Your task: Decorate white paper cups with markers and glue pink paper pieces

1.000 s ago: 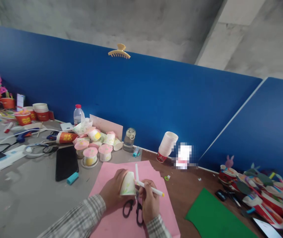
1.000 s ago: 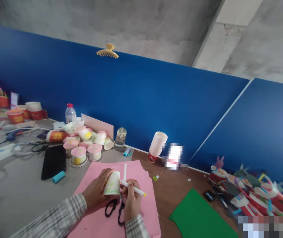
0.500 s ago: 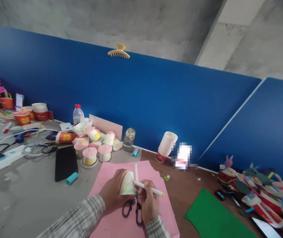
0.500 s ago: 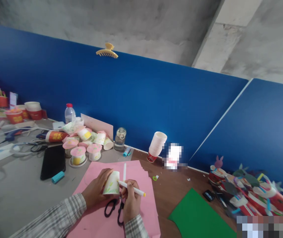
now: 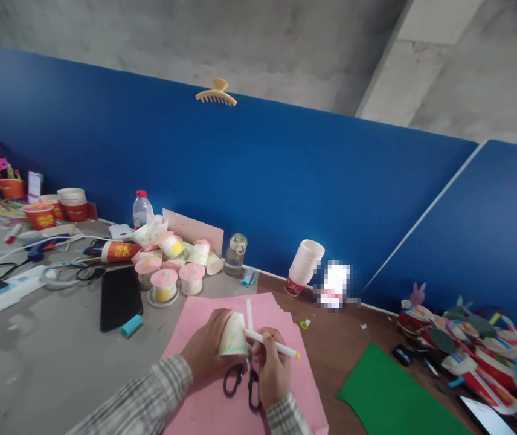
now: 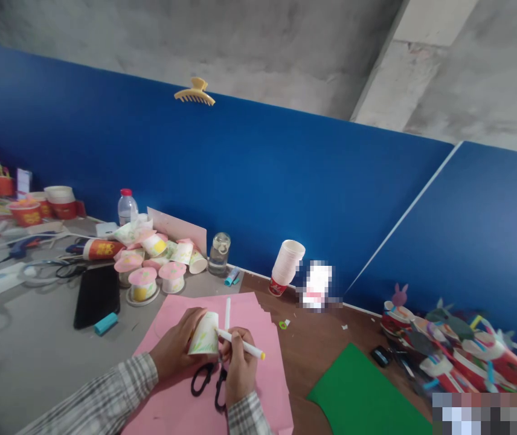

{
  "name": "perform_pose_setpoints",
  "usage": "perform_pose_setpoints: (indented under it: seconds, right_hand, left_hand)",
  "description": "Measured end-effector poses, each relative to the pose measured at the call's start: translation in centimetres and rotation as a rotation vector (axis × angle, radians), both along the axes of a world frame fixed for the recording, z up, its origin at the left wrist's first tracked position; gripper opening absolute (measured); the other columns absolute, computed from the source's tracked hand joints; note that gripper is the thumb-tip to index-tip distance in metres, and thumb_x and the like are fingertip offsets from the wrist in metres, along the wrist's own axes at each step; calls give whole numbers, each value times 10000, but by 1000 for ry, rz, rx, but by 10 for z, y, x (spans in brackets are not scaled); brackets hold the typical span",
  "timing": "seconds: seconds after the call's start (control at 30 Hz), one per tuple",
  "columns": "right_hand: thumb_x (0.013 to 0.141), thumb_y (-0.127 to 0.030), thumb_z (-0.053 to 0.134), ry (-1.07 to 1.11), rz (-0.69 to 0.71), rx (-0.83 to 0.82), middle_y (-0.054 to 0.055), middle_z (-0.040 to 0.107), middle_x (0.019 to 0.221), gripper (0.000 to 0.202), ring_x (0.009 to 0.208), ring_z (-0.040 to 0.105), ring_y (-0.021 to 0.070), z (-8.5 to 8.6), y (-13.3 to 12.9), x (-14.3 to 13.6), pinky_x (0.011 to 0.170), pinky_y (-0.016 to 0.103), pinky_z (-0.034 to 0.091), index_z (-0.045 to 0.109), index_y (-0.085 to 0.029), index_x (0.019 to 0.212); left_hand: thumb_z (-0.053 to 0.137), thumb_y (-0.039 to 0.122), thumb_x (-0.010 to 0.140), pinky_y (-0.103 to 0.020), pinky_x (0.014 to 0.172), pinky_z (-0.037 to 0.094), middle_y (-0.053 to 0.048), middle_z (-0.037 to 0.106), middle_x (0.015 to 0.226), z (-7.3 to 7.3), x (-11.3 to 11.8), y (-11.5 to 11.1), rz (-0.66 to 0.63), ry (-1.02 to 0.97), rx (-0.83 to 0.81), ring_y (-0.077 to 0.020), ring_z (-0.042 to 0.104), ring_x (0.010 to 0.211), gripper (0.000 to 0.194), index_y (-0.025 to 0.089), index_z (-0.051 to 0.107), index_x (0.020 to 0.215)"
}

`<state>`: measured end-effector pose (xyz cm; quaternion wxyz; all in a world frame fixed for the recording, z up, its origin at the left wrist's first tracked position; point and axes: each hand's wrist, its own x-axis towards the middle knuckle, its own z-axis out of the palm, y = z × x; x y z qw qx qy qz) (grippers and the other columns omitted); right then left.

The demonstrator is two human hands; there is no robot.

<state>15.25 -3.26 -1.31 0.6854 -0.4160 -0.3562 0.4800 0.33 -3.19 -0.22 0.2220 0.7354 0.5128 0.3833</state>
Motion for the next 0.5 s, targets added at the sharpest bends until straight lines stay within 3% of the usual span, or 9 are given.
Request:
perform_pose_setpoints:
  seconds: [0.1,0.3,0.5]
  right_hand:
    - [638,-461,593,14,-13,-7,-81,497,313,280,277,399,89,1,0,0,411,251,474,601,-197,543]
    - [636,-449,594,22,-21,-17,-89,475,299,275,266,367,79,6,-2,-1,405,254,471,594,-200,522]
    - [614,-466,610,4,-10,-17,-80,470,300,290,268,356,78,7,-2,-2,280,164,331,584,-195,516]
  left_hand:
    - [757,400,490,-409,830,507,-59,493,1118,1,0,0,1,3,-9,-279,550,976,724,290,406,1114]
    - [758,388,480,-409,823,511,-51,497,1118,-1,0,1,8,-1,-19,-281,551,976,740,291,406,1123]
    - [747,386,493,-408,846,506,-67,501,1128,-5,-2,3,-1,2,-1,-281,542,995,751,271,395,1146]
